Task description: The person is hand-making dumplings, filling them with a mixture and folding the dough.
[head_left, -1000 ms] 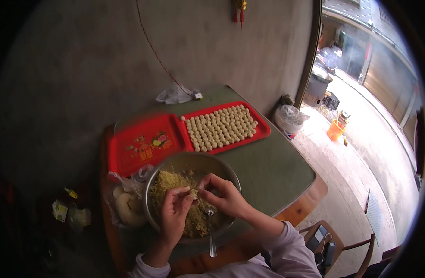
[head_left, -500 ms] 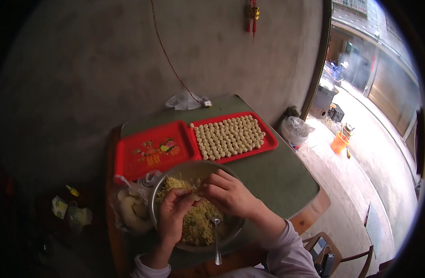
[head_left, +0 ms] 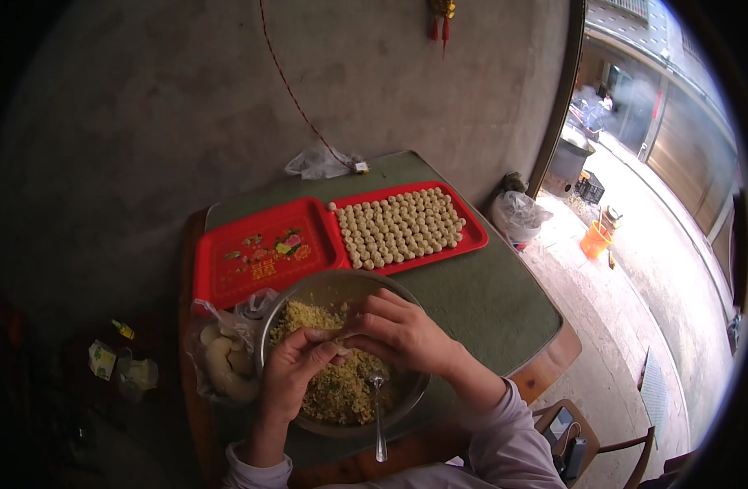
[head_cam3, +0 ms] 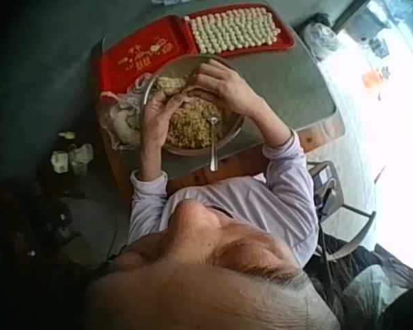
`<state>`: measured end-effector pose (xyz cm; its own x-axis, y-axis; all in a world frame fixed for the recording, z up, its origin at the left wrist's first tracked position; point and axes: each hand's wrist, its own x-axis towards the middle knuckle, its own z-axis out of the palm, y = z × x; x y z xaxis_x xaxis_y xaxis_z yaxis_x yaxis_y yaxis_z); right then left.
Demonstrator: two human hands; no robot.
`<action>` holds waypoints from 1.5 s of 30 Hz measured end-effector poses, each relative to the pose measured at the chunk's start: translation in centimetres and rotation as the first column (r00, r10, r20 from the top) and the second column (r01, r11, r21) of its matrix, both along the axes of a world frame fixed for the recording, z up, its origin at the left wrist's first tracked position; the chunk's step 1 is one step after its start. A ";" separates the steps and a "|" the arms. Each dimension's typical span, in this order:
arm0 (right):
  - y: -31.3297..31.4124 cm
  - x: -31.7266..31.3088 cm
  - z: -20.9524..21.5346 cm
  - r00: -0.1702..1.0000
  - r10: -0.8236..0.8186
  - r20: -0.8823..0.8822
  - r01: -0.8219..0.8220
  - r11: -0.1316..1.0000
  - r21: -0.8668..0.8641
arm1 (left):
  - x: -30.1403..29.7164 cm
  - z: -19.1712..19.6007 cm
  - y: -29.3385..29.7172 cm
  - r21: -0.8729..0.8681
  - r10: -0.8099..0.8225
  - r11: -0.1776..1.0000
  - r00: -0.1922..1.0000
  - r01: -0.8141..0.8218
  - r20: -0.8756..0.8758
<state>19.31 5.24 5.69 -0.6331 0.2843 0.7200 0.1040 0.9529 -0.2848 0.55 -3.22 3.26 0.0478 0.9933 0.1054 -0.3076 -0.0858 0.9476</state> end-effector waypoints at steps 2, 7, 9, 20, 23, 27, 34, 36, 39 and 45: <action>-0.2 0.0 -0.1 1.000 -0.004 0.005 0.004 1.000 -0.011 | 0.0 0.0 0.0 -0.008 -0.007 1.000 1.000 0.007 -0.007; -0.7 -0.9 -0.9 0.999 -0.031 -0.032 0.028 0.994 -0.104 | 0.8 0.2 -0.2 0.003 0.070 0.998 0.997 -0.070 0.042; -0.7 -1.3 -1.1 0.994 -0.033 -0.105 0.009 0.974 -0.226 | 1.5 0.1 -0.4 0.061 0.146 0.988 0.989 -0.144 -0.023; -0.7 -1.3 -1.4 0.999 -0.043 -0.030 0.036 0.977 -0.212 | 1.7 -1.3 -0.2 0.413 0.445 0.869 0.795 -0.272 -0.413; -0.6 -1.3 -1.5 0.999 -0.037 -0.023 0.031 0.975 -0.218 | 1.7 -1.3 -0.1 0.385 0.421 0.883 0.816 -0.269 -0.395; -0.6 -1.4 -1.8 0.998 -0.034 -0.046 0.020 0.958 -0.285 | 1.8 -0.8 -0.2 0.391 0.439 0.865 0.851 -0.313 -0.290; -0.8 -1.3 -1.5 0.997 -0.043 -0.057 0.024 0.953 -0.301 | 1.7 1.2 -0.2 0.685 0.659 0.708 0.511 -0.172 -0.553; -0.6 -1.3 -1.6 0.998 -0.046 -0.047 0.031 0.959 -0.283 | 1.7 1.1 0.0 0.696 0.656 0.705 0.496 -0.132 -0.570; -0.7 -1.4 -1.6 0.998 -0.048 -0.030 0.037 0.954 -0.298 | 1.4 0.7 0.1 0.697 0.649 0.710 0.476 -0.102 -0.593; -0.9 -1.4 -1.4 0.998 -0.032 -0.056 0.009 0.925 -0.379 | 1.3 -0.3 -0.1 0.580 0.603 0.761 0.646 -0.291 -0.468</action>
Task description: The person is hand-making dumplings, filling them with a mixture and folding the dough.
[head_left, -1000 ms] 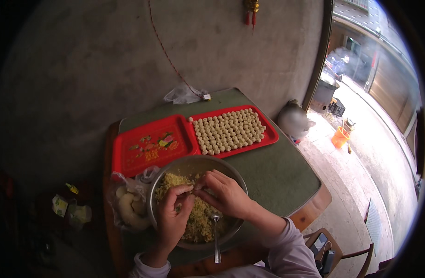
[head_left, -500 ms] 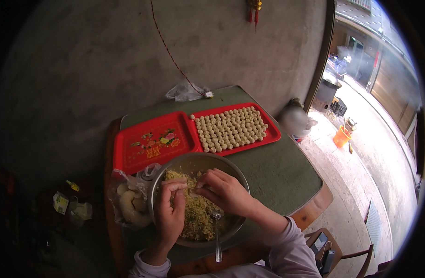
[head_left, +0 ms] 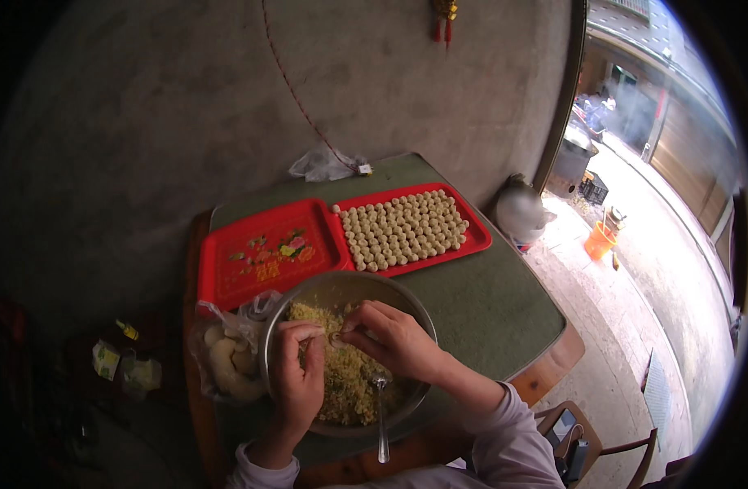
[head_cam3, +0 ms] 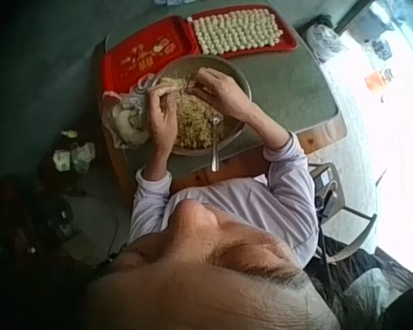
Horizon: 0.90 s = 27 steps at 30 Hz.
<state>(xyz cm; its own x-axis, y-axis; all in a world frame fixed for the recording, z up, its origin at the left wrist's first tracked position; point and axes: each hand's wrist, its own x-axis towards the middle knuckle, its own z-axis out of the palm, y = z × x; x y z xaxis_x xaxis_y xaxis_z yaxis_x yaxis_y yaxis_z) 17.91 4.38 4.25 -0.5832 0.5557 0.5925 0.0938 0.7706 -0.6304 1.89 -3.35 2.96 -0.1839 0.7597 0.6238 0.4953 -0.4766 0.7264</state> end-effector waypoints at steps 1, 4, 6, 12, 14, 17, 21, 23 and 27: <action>0.0 0.0 -0.1 1.000 -0.004 -0.001 0.004 1.000 0.004 | -0.1 0.1 0.0 -0.002 0.057 0.998 0.998 -0.057 0.002; 0.1 0.2 -0.4 1.000 0.022 -0.021 -0.025 0.988 -0.152 | -0.5 0.2 0.5 0.069 0.163 0.986 0.958 -0.151 -0.236; 0.1 0.3 -0.3 0.997 0.025 -0.067 -0.039 0.976 -0.214 | -0.5 0.1 0.7 0.059 0.181 0.983 0.946 -0.171 -0.270; 0.0 0.5 -0.1 0.991 0.030 -0.130 -0.072 0.940 -0.333 | -0.1 -0.2 0.6 -0.205 0.086 0.976 0.996 -0.078 0.032; 0.0 0.5 0.0 0.991 0.030 -0.134 -0.077 0.931 -0.358 | -0.1 -0.2 0.8 -0.090 0.102 0.991 0.995 -0.100 0.013; 0.1 0.5 -0.2 0.990 0.025 -0.137 -0.076 0.922 -0.380 | -0.9 -0.9 1.0 0.044 0.155 0.988 0.952 -0.149 -0.264; 0.4 0.2 -1.4 0.971 0.032 -0.238 -0.149 0.859 -0.491 | -0.5 -0.7 1.0 0.050 0.132 0.991 0.975 -0.125 -0.177; 0.6 0.0 -1.9 0.961 0.037 -0.275 -0.176 0.847 -0.501 | 0.5 0.0 0.7 0.099 0.104 0.990 0.992 -0.097 -0.066; 0.2 -0.2 -1.6 0.927 0.062 -0.370 -0.287 0.753 -0.592 | 1.0 -0.4 0.1 0.034 -0.171 0.985 0.936 0.169 0.307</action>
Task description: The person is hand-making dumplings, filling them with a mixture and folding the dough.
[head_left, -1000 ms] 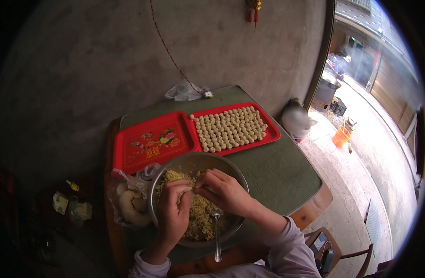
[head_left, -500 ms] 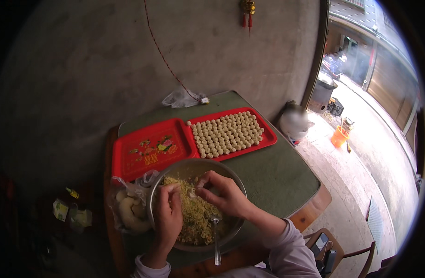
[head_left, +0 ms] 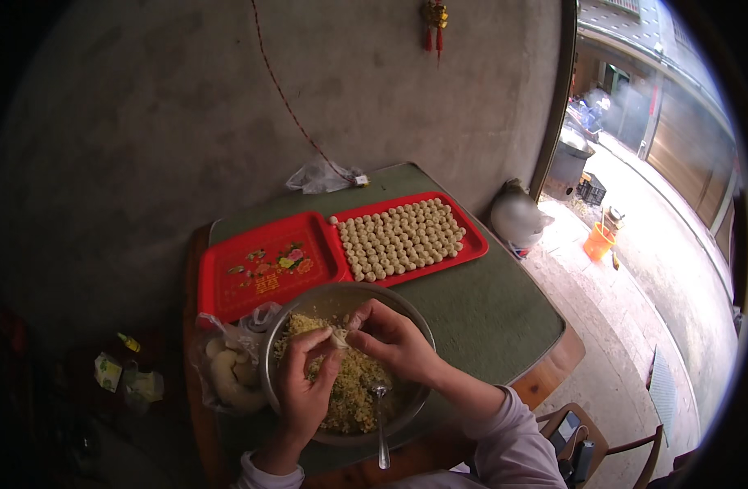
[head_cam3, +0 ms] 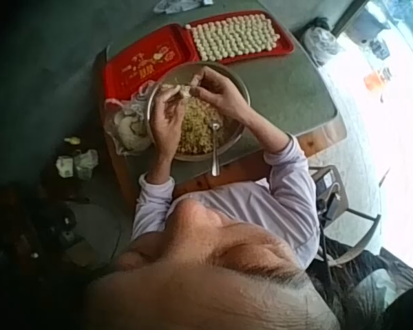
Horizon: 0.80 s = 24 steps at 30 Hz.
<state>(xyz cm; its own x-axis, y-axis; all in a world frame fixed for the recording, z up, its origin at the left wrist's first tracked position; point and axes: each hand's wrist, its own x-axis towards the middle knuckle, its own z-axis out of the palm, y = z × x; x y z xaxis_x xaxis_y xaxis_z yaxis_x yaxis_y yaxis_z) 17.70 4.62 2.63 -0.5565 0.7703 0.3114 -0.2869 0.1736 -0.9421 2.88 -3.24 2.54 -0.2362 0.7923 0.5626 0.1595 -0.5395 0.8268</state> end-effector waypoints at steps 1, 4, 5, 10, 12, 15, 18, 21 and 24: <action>0.0 0.1 0.0 1.000 0.001 0.000 -0.001 1.000 0.001 | -0.2 -0.5 0.1 -0.012 -0.007 1.000 0.999 0.007 -0.032; 0.0 0.4 0.1 0.997 0.037 0.067 -0.040 0.998 0.047 | -0.2 -0.1 -0.2 -0.063 -0.019 0.998 0.999 0.016 -0.040; -0.2 0.4 0.4 0.993 0.007 0.118 -0.016 0.997 0.081 | -0.2 0.0 -0.3 -0.102 -0.022 0.995 1.000 0.020 -0.017; -0.3 0.8 1.6 0.963 -0.171 0.210 0.056 0.885 0.463 | -0.3 0.0 -0.2 -0.158 -0.114 0.977 0.975 0.145 0.192; -0.3 1.0 2.2 0.927 -0.326 0.187 0.074 0.646 0.760 | -0.6 0.2 -0.1 -0.215 -0.142 0.953 0.942 0.213 0.302; -0.3 1.6 2.9 0.864 -0.460 0.207 -0.049 0.332 0.942 | -1.2 0.1 0.0 -0.321 -0.191 0.884 0.889 0.340 0.416; -0.2 2.1 3.2 0.846 -0.481 0.230 -0.089 0.299 0.950 | -1.3 0.3 0.3 -0.303 -0.258 0.856 0.854 0.419 0.451; -0.3 1.5 3.0 0.864 -0.479 0.154 0.075 0.426 0.902 | -1.4 0.3 0.2 -0.290 -0.283 0.847 0.840 0.446 0.463; -0.4 1.6 3.2 0.862 -0.475 0.177 0.069 0.456 0.887 | -1.5 0.4 0.3 -0.319 -0.289 0.846 0.870 0.428 0.400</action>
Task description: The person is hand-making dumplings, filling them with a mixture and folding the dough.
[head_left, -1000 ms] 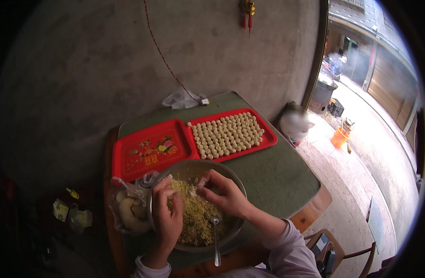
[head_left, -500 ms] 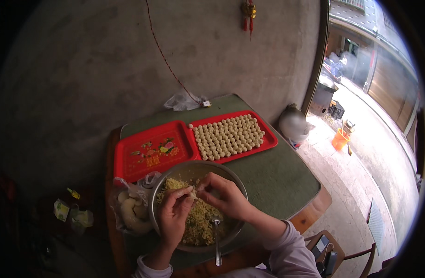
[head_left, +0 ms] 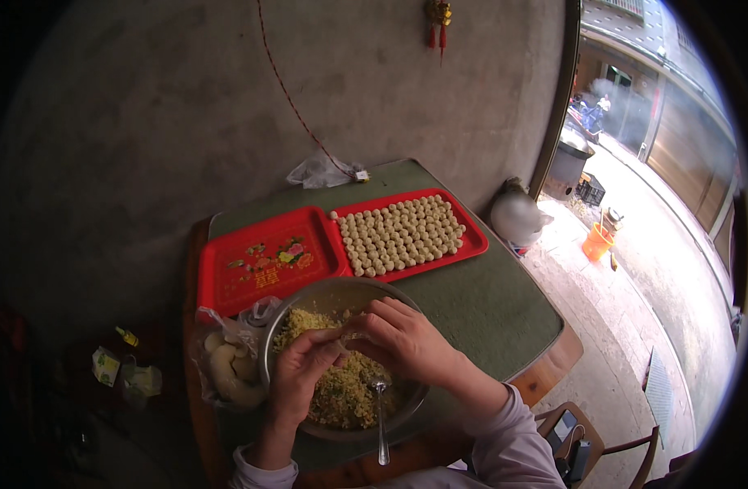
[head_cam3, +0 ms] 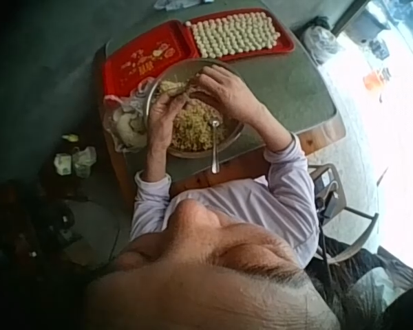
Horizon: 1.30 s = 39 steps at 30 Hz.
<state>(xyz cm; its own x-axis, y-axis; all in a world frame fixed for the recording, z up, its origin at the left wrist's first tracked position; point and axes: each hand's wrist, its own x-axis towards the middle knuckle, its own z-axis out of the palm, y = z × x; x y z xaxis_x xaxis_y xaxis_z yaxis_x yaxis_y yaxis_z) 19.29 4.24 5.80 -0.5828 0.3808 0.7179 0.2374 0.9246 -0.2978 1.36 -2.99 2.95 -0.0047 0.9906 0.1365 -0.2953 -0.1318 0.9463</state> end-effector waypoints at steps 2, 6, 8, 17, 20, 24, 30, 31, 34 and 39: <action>0.1 -0.1 0.1 1.000 0.023 0.004 -0.023 0.999 -0.022 | 0.3 0.5 -0.1 0.010 0.050 0.999 0.998 -0.051 0.030; 0.2 0.1 -0.1 0.996 0.089 0.011 -0.088 0.993 -0.080 | -0.3 -0.2 0.0 0.045 0.023 0.999 1.000 -0.024 0.008; 0.3 -0.1 -0.3 0.994 0.109 -0.009 -0.109 0.990 -0.091 | -0.3 -0.3 0.1 0.041 0.005 0.999 1.000 -0.005 0.016; 0.0 -0.4 -0.6 0.989 0.096 -0.114 -0.124 0.955 -0.269 | 0.7 -0.5 0.0 0.133 0.098 0.986 0.995 -0.098 0.010; 0.3 -0.3 -0.8 0.992 0.098 -0.080 -0.114 0.965 -0.236 | 0.6 -0.6 0.1 0.109 0.107 0.988 0.994 -0.107 0.008; 0.9 -0.1 -0.8 0.992 0.127 0.016 -0.126 0.991 -0.055 | -0.1 -0.8 0.3 0.046 0.069 0.996 0.997 -0.070 0.020; 0.7 0.7 0.3 0.985 0.100 0.138 -0.133 0.959 0.250 | -0.6 -0.5 0.5 -0.106 -0.092 0.987 0.967 0.120 0.238; 0.6 0.6 0.3 0.985 0.102 0.138 -0.134 0.959 0.248 | -0.7 -0.5 0.5 -0.107 -0.104 0.985 0.961 0.135 0.254; 0.5 0.4 0.2 0.988 0.089 0.124 -0.112 0.975 0.192 | -0.9 -0.4 0.4 -0.099 -0.118 0.984 0.959 0.148 0.258; 0.7 0.1 -0.1 0.994 0.099 0.041 -0.105 0.982 0.157 | -0.9 -0.4 0.3 -0.095 -0.104 0.987 0.967 0.129 0.233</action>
<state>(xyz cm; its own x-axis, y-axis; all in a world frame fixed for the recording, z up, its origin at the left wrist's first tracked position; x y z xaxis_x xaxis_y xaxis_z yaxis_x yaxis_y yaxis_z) 19.41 4.89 5.70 -0.6372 0.2011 0.7440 0.1467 0.9793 -0.1391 0.47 -2.66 2.57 0.0934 0.9950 0.0366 -0.5111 0.0163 0.8594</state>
